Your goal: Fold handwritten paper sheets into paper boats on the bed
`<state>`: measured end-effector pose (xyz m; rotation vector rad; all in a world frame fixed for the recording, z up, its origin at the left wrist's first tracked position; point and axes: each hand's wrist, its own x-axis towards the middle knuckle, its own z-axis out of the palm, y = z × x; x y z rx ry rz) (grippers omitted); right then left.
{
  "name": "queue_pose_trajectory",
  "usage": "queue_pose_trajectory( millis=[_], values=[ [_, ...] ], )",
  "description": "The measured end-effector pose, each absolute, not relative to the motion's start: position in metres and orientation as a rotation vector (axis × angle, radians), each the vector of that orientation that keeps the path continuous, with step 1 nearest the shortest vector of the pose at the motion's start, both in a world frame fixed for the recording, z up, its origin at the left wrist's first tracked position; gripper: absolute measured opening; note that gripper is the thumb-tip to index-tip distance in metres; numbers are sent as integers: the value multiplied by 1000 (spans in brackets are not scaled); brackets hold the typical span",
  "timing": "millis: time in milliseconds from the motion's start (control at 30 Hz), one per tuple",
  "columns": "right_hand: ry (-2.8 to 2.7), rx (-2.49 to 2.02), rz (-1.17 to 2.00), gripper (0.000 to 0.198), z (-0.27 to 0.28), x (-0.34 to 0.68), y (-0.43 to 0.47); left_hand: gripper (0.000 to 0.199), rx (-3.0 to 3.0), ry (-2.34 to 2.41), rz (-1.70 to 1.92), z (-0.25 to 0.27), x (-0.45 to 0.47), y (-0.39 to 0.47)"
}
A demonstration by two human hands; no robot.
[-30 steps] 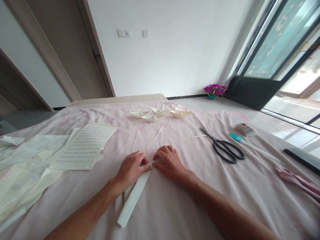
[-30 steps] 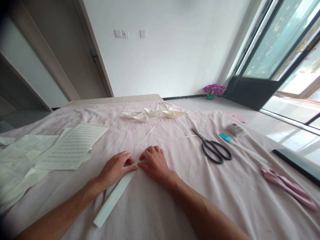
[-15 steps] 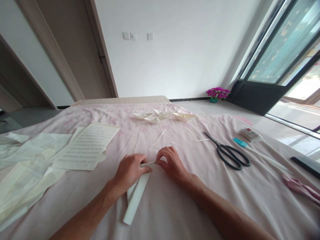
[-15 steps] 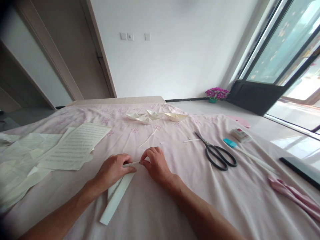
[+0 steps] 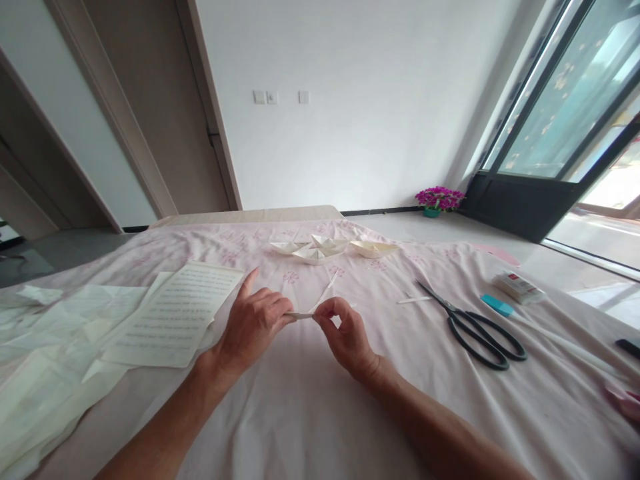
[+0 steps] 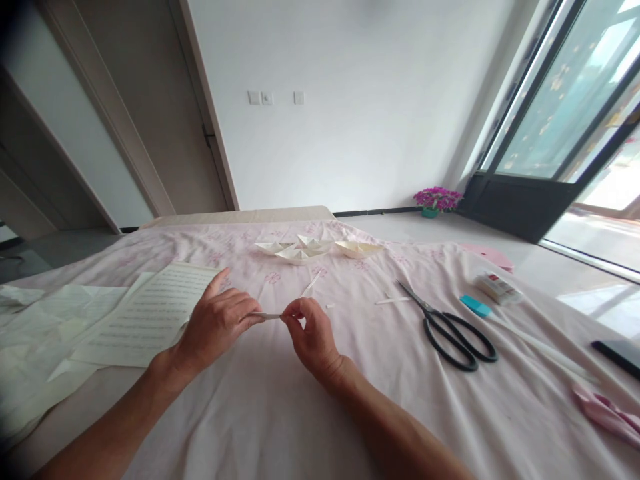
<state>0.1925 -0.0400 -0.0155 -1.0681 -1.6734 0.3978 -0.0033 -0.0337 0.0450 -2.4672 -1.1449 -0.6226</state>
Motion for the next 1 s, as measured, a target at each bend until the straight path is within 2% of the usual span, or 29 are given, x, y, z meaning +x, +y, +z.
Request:
queue_pose_trajectory(
  millis=[133,567,1000],
  values=[
    [-1762,-1065,285,10,-24,196,-34,21,-2586,-1185,-637,28,-5,-24],
    [-1904,-1087,61,15,-13,196,-36,21,-2707,-1303,-696,32,0,-21],
    [-1981,-1058,55,19,-19,198,-33,17,-2759,-1347,-656,35,4,-21]
  ],
)
